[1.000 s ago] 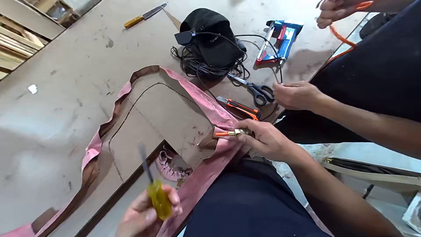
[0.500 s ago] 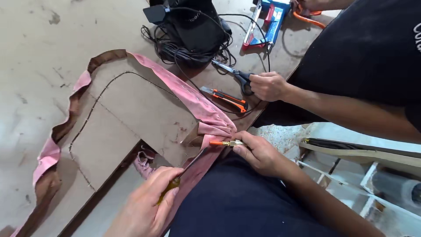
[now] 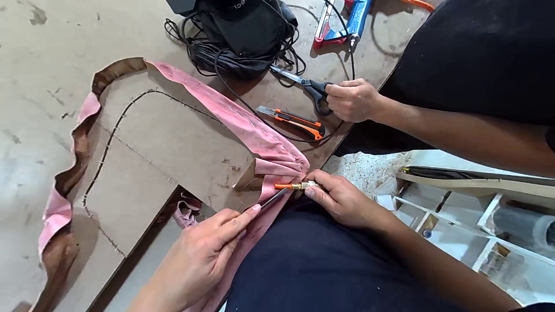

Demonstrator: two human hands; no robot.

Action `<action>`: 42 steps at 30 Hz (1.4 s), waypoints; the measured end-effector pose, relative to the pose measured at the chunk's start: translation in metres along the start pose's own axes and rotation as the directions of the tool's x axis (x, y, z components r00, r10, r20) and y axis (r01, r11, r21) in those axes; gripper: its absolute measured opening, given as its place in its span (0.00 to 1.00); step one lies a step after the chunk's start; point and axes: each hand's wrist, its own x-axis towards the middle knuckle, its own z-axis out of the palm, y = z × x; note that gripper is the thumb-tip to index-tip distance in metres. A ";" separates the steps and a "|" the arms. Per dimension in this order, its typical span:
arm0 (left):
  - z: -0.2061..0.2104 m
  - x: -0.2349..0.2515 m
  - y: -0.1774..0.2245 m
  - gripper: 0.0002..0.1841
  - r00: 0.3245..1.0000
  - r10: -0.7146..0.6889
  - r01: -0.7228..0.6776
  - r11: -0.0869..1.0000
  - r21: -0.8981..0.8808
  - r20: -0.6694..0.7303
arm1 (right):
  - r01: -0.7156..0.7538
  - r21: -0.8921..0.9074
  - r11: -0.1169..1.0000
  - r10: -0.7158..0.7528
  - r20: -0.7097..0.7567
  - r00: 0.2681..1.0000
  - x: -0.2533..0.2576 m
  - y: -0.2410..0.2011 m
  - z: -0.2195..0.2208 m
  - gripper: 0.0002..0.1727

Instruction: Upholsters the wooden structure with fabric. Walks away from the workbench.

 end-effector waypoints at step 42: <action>0.013 0.027 -0.008 0.26 0.987 0.147 -0.158 0.961 0.227 0.062 | 0.017 -0.033 0.999 -0.014 0.071 0.997 0.006 0.003 -0.007 0.13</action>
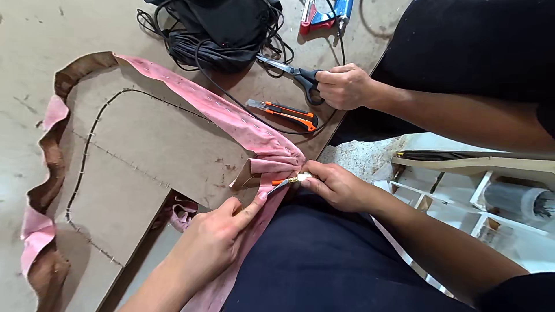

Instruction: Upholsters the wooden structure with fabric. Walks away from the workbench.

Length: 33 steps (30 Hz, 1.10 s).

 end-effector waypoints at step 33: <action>-0.034 -0.023 0.020 0.20 0.983 -0.185 0.183 0.962 -0.202 0.009 | -0.176 0.334 0.926 0.167 0.056 0.984 -0.014 -0.004 0.025 0.15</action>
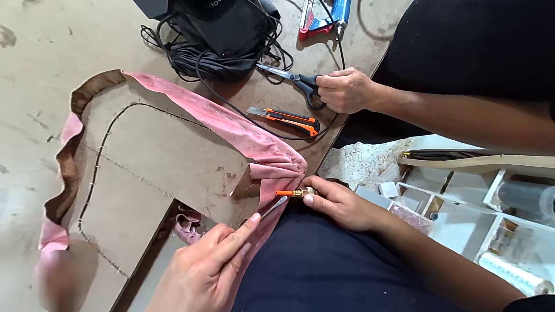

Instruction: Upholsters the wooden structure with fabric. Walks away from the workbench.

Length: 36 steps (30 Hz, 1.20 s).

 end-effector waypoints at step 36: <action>-0.002 0.041 -0.013 0.28 0.952 0.220 -0.278 0.913 0.299 0.212 | 0.165 -0.262 0.951 -0.171 0.002 0.985 0.015 0.002 -0.016 0.14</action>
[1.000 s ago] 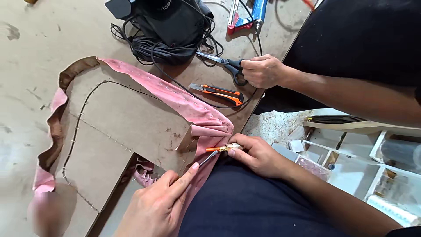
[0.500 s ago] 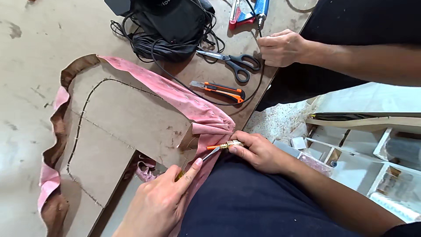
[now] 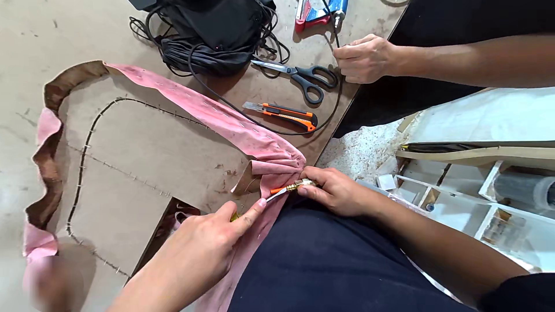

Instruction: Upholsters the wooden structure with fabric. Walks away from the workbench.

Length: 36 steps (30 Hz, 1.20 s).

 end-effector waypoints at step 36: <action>0.001 0.001 -0.017 0.21 0.977 -0.153 0.211 0.799 -0.563 0.148 | 0.046 0.182 0.982 -0.046 -0.005 0.999 0.003 0.000 0.007 0.14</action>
